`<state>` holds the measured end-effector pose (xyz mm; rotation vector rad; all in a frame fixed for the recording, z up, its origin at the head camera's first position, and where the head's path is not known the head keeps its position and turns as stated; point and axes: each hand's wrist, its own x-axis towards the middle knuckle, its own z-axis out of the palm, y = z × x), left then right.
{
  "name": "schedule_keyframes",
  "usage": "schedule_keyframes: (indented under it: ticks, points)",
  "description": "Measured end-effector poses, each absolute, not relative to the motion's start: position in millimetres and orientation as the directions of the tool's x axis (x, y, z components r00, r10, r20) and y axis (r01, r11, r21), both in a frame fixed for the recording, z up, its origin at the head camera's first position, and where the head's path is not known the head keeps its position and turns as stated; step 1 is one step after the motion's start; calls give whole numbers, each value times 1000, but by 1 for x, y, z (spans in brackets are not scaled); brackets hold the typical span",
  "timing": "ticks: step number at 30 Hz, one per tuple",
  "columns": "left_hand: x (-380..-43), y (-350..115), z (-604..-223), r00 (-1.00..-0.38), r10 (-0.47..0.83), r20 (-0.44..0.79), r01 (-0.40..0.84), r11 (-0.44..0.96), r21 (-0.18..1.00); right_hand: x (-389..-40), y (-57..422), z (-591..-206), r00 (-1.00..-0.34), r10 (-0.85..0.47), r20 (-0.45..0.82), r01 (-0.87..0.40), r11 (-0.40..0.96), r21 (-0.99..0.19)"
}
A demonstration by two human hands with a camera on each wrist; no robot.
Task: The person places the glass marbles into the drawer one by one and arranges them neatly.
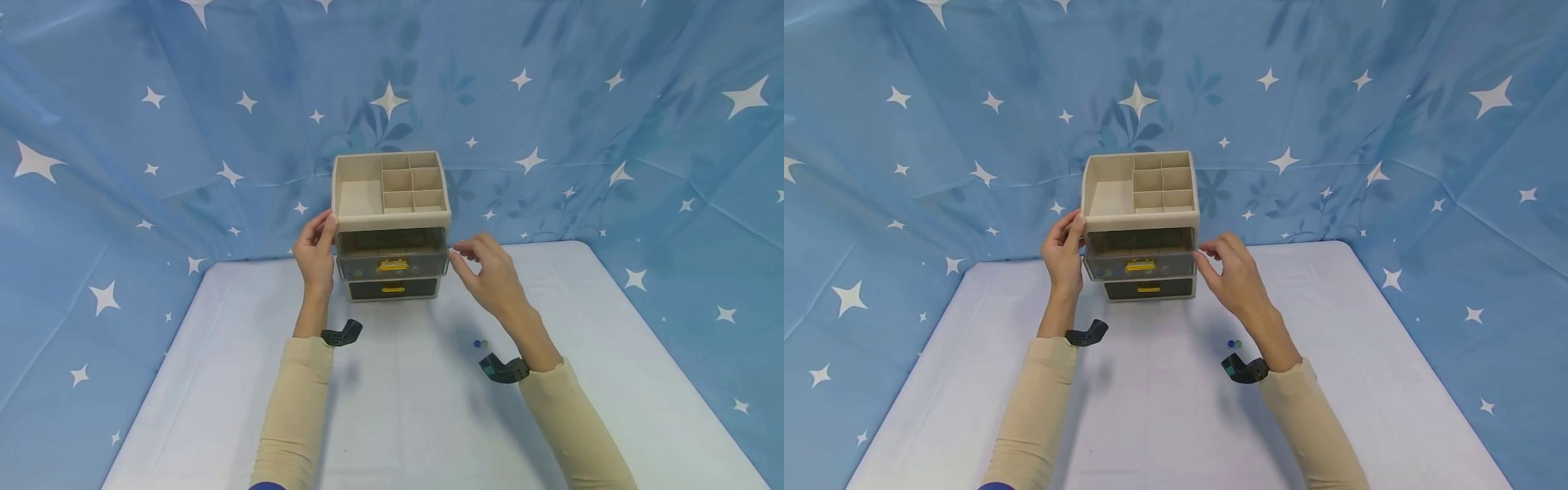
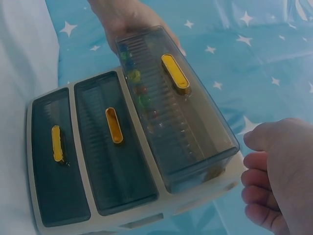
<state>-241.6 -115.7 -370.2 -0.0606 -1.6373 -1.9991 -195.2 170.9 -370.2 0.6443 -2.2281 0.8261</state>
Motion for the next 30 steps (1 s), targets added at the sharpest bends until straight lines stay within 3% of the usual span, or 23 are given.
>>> schedule_keyframes:
  ticks: [30]
  points:
    - [-241, -116, -370, -844, -382, 376, 435, -80, 897, -175, 193, -395, -726, -152, 670, -549, 714, -434]
